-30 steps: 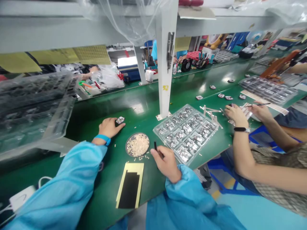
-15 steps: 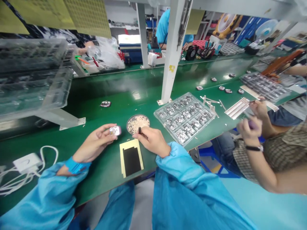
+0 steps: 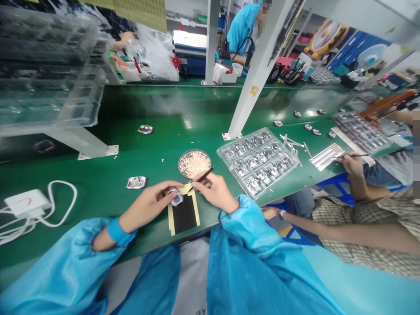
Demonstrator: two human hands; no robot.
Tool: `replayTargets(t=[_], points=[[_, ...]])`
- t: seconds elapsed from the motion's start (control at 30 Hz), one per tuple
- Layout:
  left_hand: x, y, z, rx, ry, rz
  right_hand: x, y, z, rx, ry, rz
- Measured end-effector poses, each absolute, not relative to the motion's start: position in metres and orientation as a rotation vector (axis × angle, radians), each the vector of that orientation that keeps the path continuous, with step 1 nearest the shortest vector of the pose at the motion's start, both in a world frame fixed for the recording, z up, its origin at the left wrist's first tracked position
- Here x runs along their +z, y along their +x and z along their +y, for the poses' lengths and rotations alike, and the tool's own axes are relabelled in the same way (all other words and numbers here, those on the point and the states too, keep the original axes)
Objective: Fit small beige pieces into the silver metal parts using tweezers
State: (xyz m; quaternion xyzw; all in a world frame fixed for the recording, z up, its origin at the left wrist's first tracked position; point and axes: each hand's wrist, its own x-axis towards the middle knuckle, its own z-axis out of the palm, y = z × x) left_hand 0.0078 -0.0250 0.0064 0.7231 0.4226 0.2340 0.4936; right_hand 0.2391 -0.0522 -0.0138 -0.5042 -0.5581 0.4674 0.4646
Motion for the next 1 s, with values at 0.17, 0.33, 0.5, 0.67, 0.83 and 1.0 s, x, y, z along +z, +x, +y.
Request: replayTargets(t=[0.17,0.33,0.5,0.67,0.83,1.0], points=[[0.003,0.009,-0.029,0.476,1.969,1.107,-0.018,0.24,-0.052,1.094,-1.3,-1.449],[0.004,0.009,-0.028,0.459,2.01,1.136,-0.014,0.241,-0.055,1.136,-1.212,-1.413],[0.001,0.01,-0.027,0.485,2.002,1.12,-0.003,0.232,-0.057,1.008,-1.082,-1.367],[-0.001,0.01,-0.026,0.506,1.996,1.116,0.0,0.226,-0.057,0.862,-1.072,-1.579],[0.0,0.011,-0.027,0.516,1.99,1.109,-0.004,0.226,-0.059,0.834,-1.057,-1.597],[0.0,0.011,-0.027,0.515,1.958,1.104,-0.005,0.225,-0.058,0.791,-1.042,-1.614]])
